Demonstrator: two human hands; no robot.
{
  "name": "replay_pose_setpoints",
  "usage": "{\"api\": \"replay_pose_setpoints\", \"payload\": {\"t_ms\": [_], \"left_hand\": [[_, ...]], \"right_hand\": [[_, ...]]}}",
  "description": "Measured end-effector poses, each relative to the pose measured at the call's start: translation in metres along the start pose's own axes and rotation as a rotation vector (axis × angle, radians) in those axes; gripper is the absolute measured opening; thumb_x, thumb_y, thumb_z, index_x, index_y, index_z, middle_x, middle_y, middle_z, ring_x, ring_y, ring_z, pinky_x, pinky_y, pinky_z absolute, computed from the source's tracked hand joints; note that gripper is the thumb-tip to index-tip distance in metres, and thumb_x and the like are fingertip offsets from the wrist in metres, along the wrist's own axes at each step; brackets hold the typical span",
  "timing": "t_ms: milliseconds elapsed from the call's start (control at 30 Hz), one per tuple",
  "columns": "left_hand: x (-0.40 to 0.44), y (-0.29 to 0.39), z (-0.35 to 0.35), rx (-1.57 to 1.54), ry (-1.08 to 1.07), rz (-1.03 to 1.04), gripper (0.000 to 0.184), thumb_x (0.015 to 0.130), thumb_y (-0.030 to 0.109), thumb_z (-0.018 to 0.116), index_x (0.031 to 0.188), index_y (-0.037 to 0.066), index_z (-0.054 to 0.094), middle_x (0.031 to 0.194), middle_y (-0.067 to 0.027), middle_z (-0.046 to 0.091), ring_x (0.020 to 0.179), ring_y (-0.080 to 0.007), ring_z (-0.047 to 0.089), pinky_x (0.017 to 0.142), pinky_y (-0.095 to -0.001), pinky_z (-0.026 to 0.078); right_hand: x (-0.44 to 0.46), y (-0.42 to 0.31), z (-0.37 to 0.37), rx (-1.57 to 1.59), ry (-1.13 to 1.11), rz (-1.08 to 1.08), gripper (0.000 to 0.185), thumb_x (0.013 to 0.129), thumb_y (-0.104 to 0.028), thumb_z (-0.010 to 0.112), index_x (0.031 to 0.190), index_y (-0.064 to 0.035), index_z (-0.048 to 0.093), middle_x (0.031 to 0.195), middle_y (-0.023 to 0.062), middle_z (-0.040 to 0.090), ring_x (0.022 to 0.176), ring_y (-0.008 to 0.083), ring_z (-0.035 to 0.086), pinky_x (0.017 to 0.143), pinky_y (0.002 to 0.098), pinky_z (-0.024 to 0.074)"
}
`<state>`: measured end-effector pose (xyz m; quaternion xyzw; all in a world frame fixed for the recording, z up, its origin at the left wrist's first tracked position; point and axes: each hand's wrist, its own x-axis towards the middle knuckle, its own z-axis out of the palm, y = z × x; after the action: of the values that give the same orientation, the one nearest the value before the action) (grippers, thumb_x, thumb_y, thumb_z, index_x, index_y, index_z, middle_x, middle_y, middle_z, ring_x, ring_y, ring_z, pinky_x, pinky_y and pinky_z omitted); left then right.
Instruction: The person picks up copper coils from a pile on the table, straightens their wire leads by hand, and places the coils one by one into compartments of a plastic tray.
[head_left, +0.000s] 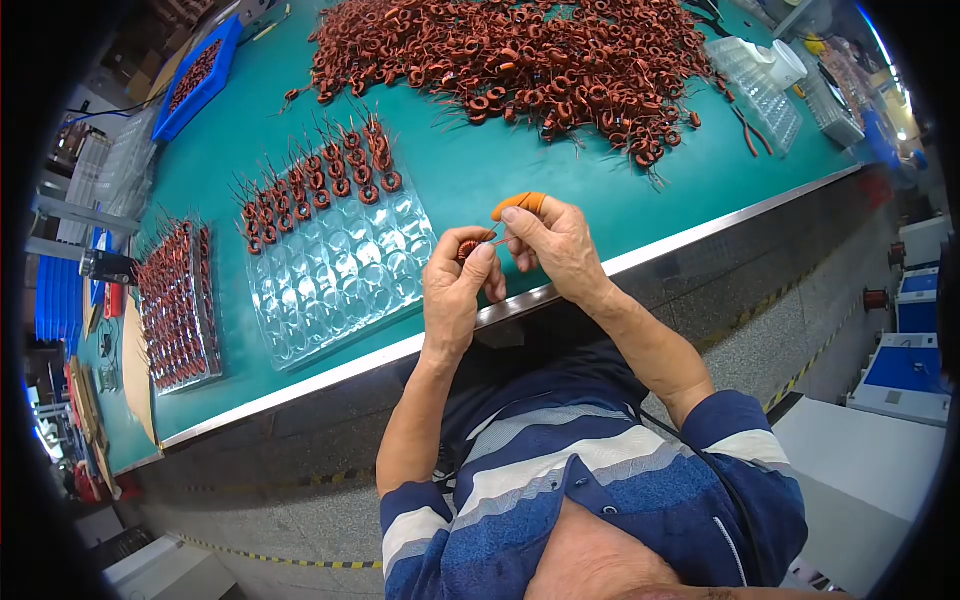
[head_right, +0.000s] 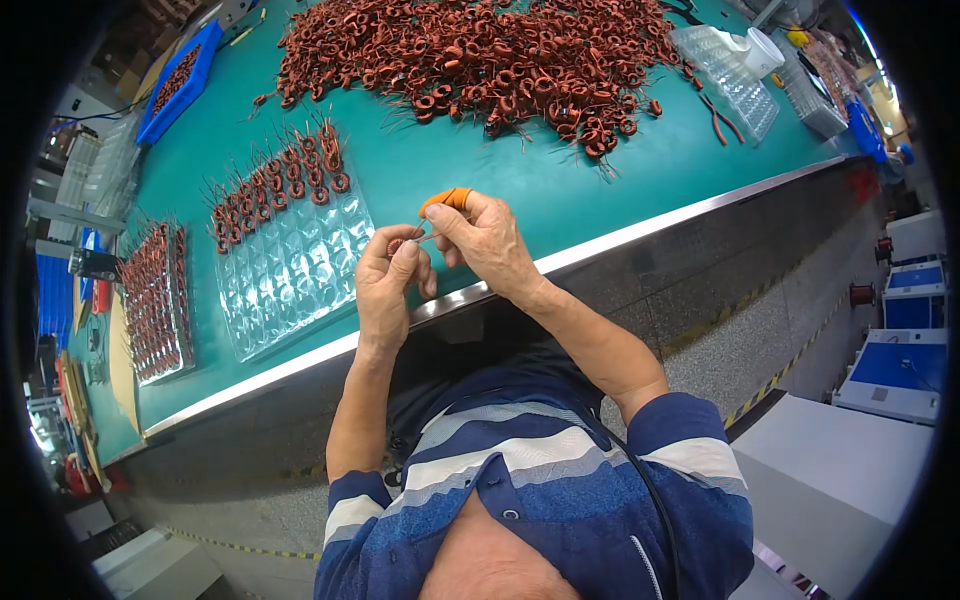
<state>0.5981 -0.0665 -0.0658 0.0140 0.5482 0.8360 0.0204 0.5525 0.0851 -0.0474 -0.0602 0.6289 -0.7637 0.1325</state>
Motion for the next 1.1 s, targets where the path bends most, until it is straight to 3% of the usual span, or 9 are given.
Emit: {"api": "replay_pose_setpoints", "payload": {"t_ms": [233, 333, 567, 633, 733, 833, 967, 1100], "left_hand": [[0.003, 0.002, 0.002, 0.078, 0.025, 0.058, 0.023, 0.099, 0.020, 0.055, 0.107, -0.001, 0.055, 0.069, -0.0036, 0.051, 0.057, -0.0119, 0.051, 0.054, -0.0254, 0.044], [0.001, 0.003, 0.007, 0.145, 0.081, 0.086, 0.022, 0.100, 0.020, 0.054, 0.106, -0.001, 0.055, 0.068, -0.0033, 0.050, 0.059, -0.0123, 0.051, 0.055, -0.0262, 0.044], [0.005, 0.009, 0.013, 0.088, 0.061, 0.121, 0.019, 0.100, 0.015, 0.052, 0.109, -0.002, 0.053, 0.068, -0.0034, 0.051, 0.061, -0.0121, 0.052, 0.057, -0.0264, 0.044], [0.003, 0.015, 0.012, 0.272, 0.155, 0.227, 0.018, 0.100, 0.012, 0.051, 0.111, -0.001, 0.053, 0.068, -0.0030, 0.051, 0.060, -0.0104, 0.051, 0.057, -0.0245, 0.043], [0.007, 0.013, 0.012, 0.455, 0.195, 0.349, 0.019, 0.098, 0.006, 0.049, 0.116, 0.000, 0.051, 0.068, -0.0020, 0.050, 0.060, -0.0092, 0.049, 0.057, -0.0224, 0.040], [0.011, 0.016, 0.005, 0.533, 0.125, 0.387, 0.015, 0.098, 0.007, 0.050, 0.111, 0.000, 0.052, 0.078, -0.0053, 0.054, 0.063, -0.0096, 0.050, 0.059, -0.0234, 0.042], [0.017, 0.034, 0.007, 0.818, -0.051, 0.344, 0.013, 0.101, 0.010, 0.047, 0.107, 0.000, 0.053, 0.079, -0.0031, 0.053, 0.068, -0.0101, 0.051, 0.063, -0.0248, 0.043], [0.014, 0.055, 0.002, 0.796, -0.201, 0.273, 0.017, 0.099, 0.011, 0.052, 0.111, 0.000, 0.054, 0.085, -0.0064, 0.056, 0.075, -0.0132, 0.054, 0.069, -0.0279, 0.046]], "right_hand": [[0.001, 0.002, -0.002, -0.006, 0.007, -0.035, 0.023, 0.095, -0.022, 0.063, 0.099, 0.0007, 0.067, 0.069, 0.0008, 0.060, 0.054, 0.0055, 0.053, 0.047, 0.0189, 0.0433], [-0.005, -0.002, 0.004, -0.164, 0.060, -0.167, 0.023, 0.094, -0.022, 0.064, 0.100, 0.0007, 0.067, 0.068, 0.0012, 0.060, 0.054, 0.0052, 0.053, 0.048, 0.0189, 0.0438], [0.001, -0.007, 0.005, -0.043, 0.081, -0.196, 0.025, 0.093, -0.022, 0.066, 0.100, 0.0024, 0.066, 0.071, 0.0015, 0.063, 0.056, 0.0055, 0.053, 0.049, 0.0218, 0.0446], [0.004, 0.003, 0.000, -0.002, 0.193, -0.270, 0.024, 0.093, -0.022, 0.066, 0.099, 0.0012, 0.065, 0.073, 0.0017, 0.063, 0.057, 0.0052, 0.054, 0.050, 0.0215, 0.0448], [-0.001, 0.000, -0.004, -0.176, 0.225, -0.211, 0.022, 0.095, -0.022, 0.064, 0.104, -0.0022, 0.064, 0.075, 0.0008, 0.062, 0.059, 0.0064, 0.055, 0.051, 0.0225, 0.0464], [-0.011, -0.019, 0.003, -0.233, 0.037, -0.135, 0.031, 0.093, -0.032, 0.065, 0.090, -0.0007, 0.068, 0.063, 0.0024, 0.061, 0.055, 0.0078, 0.056, 0.049, 0.0253, 0.0449], [-0.005, -0.018, 0.002, 0.065, -0.080, -0.076, 0.030, 0.093, -0.028, 0.064, 0.086, 0.0007, 0.066, 0.063, 0.0026, 0.059, 0.053, 0.0092, 0.055, 0.048, 0.0252, 0.0455], [-0.006, -0.029, -0.007, 0.117, -0.149, 0.056, 0.030, 0.092, -0.028, 0.065, 0.086, 0.0007, 0.065, 0.064, 0.0022, 0.058, 0.054, 0.0094, 0.054, 0.049, 0.0240, 0.0455]]}}
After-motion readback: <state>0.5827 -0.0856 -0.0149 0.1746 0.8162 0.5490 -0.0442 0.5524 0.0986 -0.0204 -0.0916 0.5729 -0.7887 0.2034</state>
